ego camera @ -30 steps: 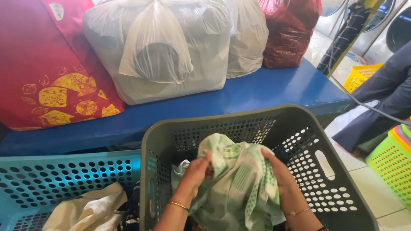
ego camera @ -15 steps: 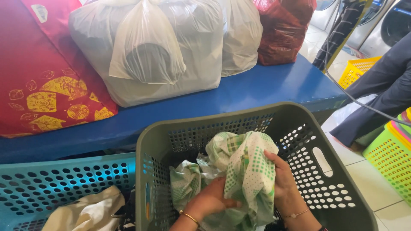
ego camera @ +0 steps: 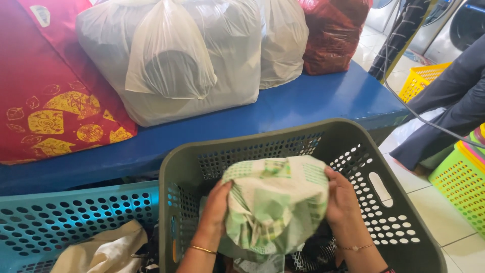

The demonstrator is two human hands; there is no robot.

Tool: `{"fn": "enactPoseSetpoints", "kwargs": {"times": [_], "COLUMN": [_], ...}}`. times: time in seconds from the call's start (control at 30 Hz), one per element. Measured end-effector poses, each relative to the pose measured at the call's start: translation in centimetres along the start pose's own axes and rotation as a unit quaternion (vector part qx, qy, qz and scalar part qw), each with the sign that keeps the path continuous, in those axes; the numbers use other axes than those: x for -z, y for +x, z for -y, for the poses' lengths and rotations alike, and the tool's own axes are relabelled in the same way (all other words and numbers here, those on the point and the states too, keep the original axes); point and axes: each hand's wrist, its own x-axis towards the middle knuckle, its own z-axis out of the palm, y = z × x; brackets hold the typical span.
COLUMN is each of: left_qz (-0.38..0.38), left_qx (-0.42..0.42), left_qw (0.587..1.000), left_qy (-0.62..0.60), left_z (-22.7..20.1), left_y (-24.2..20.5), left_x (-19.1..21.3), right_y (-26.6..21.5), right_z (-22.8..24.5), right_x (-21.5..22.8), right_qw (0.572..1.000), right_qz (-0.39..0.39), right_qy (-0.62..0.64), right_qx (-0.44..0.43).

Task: Sorting through a laundry basket and inspecting individual garments for stains or damage

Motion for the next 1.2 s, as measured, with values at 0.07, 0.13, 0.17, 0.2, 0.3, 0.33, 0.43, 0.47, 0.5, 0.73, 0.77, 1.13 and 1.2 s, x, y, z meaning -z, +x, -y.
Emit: {"fn": "enactPoseSetpoints", "kwargs": {"times": [0.07,0.13,0.17,0.2,0.3,0.33,0.43,0.47,0.5,0.73,0.77,1.13,1.2], "left_qz": [-0.020,-0.041,-0.037,-0.034,0.036,0.036,0.043,0.051,0.059,0.141,0.145,0.151,0.104], "left_qx": [0.004,0.008,0.025,0.042,0.037,0.035,0.083,0.087,0.090,0.059,0.070,0.027,0.088], "left_qw": [0.998,0.993,0.991,0.989,0.991,0.991,0.992,0.993,0.993,0.986,0.975,0.817,0.944], "left_qy": [-0.056,-0.112,-0.126,-0.140,-0.125,-0.125,-0.088,-0.064,-0.040,0.061,0.150,0.557,0.300], "left_z": [-0.1,-0.3,-0.5,-0.6,0.7,0.5,0.1,-0.2,-0.4,-0.3,-0.6,0.2,-1.5], "left_y": [0.4,0.3,0.1,-0.1,-0.2,-0.6,-1.6,-2.0,-2.3,-2.3,-2.7,-1.4,-1.9], "left_x": [0.5,0.5,0.1,-0.3,-0.5,-0.8,-1.7,-2.0,-2.1,-2.4,-2.7,-1.0,-1.7], "right_y": [1.7,0.7,-0.9,-2.6,-3.3,-3.8,-4.3,-3.6,-3.0,-1.7,-1.5,-0.2,1.2], "right_z": [-1.4,-2.4,-2.6,-2.8,-5.3,-5.6,-6.9,-7.5,-8.1,-5.9,-5.2,-0.5,0.1], "right_x": [2.1,0.9,-1.5,-3.9,-3.7,-4.1,-3.8,-2.7,-1.7,-1.3,-1.4,0.4,2.2], "right_qw": [0.999,0.998,0.978,0.939,0.917,0.917,0.853,0.864,0.873,0.953,0.962,0.979,0.981], "right_qz": [-0.008,-0.016,-0.038,-0.058,0.017,0.018,0.105,0.131,0.156,0.033,0.014,-0.051,-0.019], "right_qy": [-0.029,-0.060,-0.190,-0.317,-0.381,-0.381,-0.511,-0.486,-0.461,-0.301,-0.272,-0.153,-0.109], "right_qx": [0.015,0.029,0.077,0.123,0.116,0.116,0.015,0.021,0.027,0.032,0.034,0.126,0.161]}}
